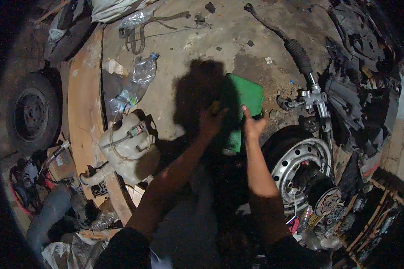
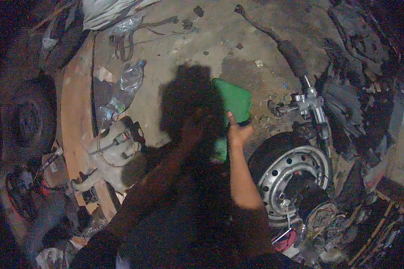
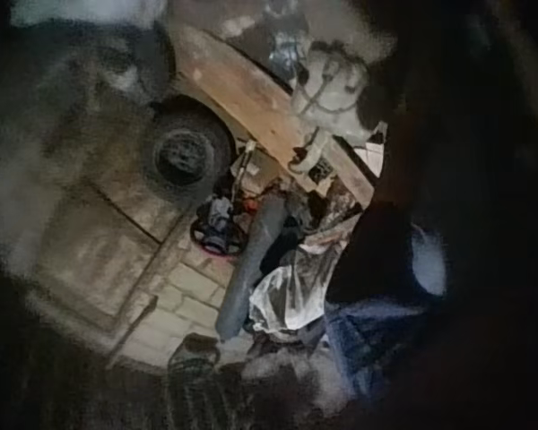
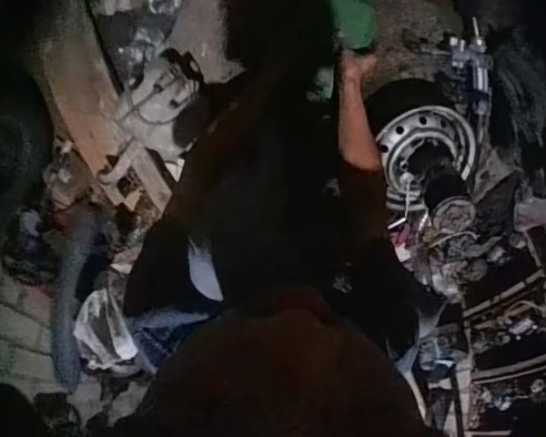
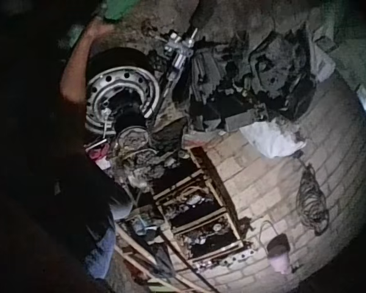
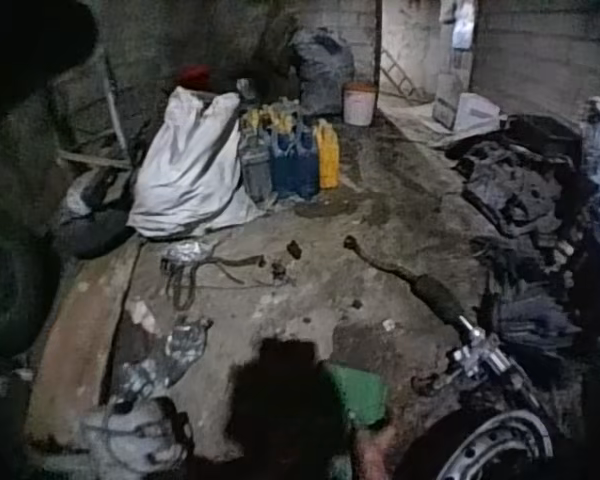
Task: The person selects tools from a green toolbox and uses a socket wrench to tighten bolts on a circular mechanical part, likely a brake drum assembly. The person works while sitting on the floor in a cluttered workshop.
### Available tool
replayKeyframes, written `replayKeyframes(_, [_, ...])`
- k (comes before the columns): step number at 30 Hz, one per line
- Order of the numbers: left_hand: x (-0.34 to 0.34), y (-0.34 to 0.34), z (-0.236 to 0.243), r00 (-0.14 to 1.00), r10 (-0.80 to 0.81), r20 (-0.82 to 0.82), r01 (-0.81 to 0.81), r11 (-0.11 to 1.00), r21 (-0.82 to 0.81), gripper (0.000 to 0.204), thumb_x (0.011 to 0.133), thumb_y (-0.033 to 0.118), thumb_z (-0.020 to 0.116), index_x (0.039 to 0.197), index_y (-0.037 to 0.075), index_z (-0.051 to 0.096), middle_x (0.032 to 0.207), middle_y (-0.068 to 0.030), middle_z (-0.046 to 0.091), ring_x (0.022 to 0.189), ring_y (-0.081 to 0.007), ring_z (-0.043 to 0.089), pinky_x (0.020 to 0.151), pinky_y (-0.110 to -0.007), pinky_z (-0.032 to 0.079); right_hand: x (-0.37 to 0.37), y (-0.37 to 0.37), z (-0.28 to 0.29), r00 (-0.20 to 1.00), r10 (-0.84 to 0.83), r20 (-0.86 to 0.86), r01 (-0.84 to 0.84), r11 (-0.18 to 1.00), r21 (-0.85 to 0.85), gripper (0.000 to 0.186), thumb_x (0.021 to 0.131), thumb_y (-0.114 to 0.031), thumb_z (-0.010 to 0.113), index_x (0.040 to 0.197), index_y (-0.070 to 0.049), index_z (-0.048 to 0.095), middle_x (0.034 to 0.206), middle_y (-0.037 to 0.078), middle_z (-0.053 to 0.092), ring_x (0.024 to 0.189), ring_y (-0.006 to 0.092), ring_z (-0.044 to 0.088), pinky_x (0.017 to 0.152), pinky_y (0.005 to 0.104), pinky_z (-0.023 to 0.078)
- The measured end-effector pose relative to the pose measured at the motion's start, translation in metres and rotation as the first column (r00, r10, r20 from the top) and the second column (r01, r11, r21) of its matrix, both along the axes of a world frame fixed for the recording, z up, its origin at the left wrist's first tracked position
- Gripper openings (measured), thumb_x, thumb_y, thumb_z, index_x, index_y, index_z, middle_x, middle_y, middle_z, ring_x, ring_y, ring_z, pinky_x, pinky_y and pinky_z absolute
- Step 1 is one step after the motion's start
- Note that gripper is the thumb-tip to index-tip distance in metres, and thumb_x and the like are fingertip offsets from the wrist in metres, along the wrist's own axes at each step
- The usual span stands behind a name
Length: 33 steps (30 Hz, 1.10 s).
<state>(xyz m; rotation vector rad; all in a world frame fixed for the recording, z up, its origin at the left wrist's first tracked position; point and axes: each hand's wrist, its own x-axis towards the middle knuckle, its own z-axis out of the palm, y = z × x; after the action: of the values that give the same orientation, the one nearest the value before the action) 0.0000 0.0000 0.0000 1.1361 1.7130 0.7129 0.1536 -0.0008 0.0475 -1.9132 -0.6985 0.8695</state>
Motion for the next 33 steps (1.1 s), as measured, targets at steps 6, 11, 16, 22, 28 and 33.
replayKeyframes(6, [0.009, -0.004, 0.042, 0.988, 0.079, -0.135, -0.033, 0.948, 0.316, 0.043, 0.087, 0.034, 0.076, 0.116, 0.003, 0.071, 0.113, -0.0220, 0.068, 0.104, -0.0382, 0.064, 0.092, -0.046, 0.050, 0.003, -0.010, -0.003, 0.999, 0.044, 0.033, -0.045, 0.998, 0.051, 0.053, 0.087, -0.022, 0.080, 0.127, 0.006, 0.060, 0.119, 0.015, 0.069, 0.108, 0.0244, 0.064, 0.097, 0.0368, 0.047])
replayKeyframes(11, [0.035, -0.021, 0.107, 0.996, -0.087, -0.027, 0.091, 0.906, 0.413, 0.043, 0.099, 0.025, 0.059, 0.135, 0.001, 0.058, 0.115, -0.0236, 0.064, 0.107, -0.0416, 0.061, 0.093, -0.046, 0.049, 0.029, -0.050, 0.030, 1.000, -0.005, 0.010, 0.004, 0.993, 0.116, 0.055, 0.094, -0.027, 0.073, 0.135, 0.006, 0.056, 0.132, 0.019, 0.062, 0.119, 0.0264, 0.059, 0.103, 0.0382, 0.044])
replayKeyframes(16, [0.054, -0.053, 0.112, 0.859, -0.499, 0.117, 0.396, 0.791, 0.467, 0.042, 0.104, 0.025, 0.048, 0.139, 0.003, 0.056, 0.119, -0.0227, 0.061, 0.111, -0.0410, 0.058, 0.099, -0.048, 0.042, 0.030, -0.079, 0.133, 0.975, 0.109, 0.195, -0.144, 0.974, 0.175, 0.051, 0.100, -0.024, 0.064, 0.142, 0.002, 0.053, 0.139, 0.020, 0.058, 0.128, 0.0275, 0.053, 0.111, 0.0372, 0.038])
replayKeyframes(22, [0.060, -0.076, 0.088, 0.757, -0.650, -0.076, 0.600, 0.644, 0.474, 0.037, 0.099, 0.025, 0.057, 0.133, 0.010, 0.063, 0.127, -0.0193, 0.062, 0.122, -0.0369, 0.057, 0.108, -0.048, 0.038, 0.067, -0.096, 0.120, 0.715, 0.300, 0.631, -0.351, 0.935, -0.046, 0.058, 0.093, -0.013, 0.069, 0.146, -0.002, 0.049, 0.147, 0.025, 0.048, 0.135, 0.0393, 0.048, 0.113, 0.0430, 0.037])
replayKeyframes(28, [0.031, -0.069, 0.055, 0.888, -0.459, 0.017, 0.399, 0.790, 0.465, 0.033, 0.087, 0.013, 0.066, 0.120, 0.012, 0.069, 0.105, -0.0163, 0.067, 0.101, -0.0391, 0.060, 0.093, -0.048, 0.045, 0.076, -0.105, 0.108, 0.459, 0.433, 0.776, -0.302, 0.897, -0.322, 0.104, 0.068, -0.002, 0.080, 0.158, -0.010, 0.027, 0.167, 0.016, 0.017, 0.152, 0.0369, 0.021, 0.122, 0.0607, 0.017])
replayKeyframes(33, [-0.012, -0.070, -0.017, 0.996, -0.092, 0.002, 0.090, 0.971, 0.221, 0.030, 0.083, 0.008, 0.066, 0.112, 0.011, 0.071, 0.098, -0.0172, 0.068, 0.099, -0.0382, 0.062, 0.093, -0.049, 0.046, 0.066, -0.105, 0.121, 0.419, 0.533, 0.735, -0.234, 0.846, -0.480, 0.110, 0.065, -0.001, 0.081, 0.158, -0.011, 0.026, 0.168, 0.014, 0.016, 0.153, 0.0387, 0.017, 0.119, 0.0666, 0.015])
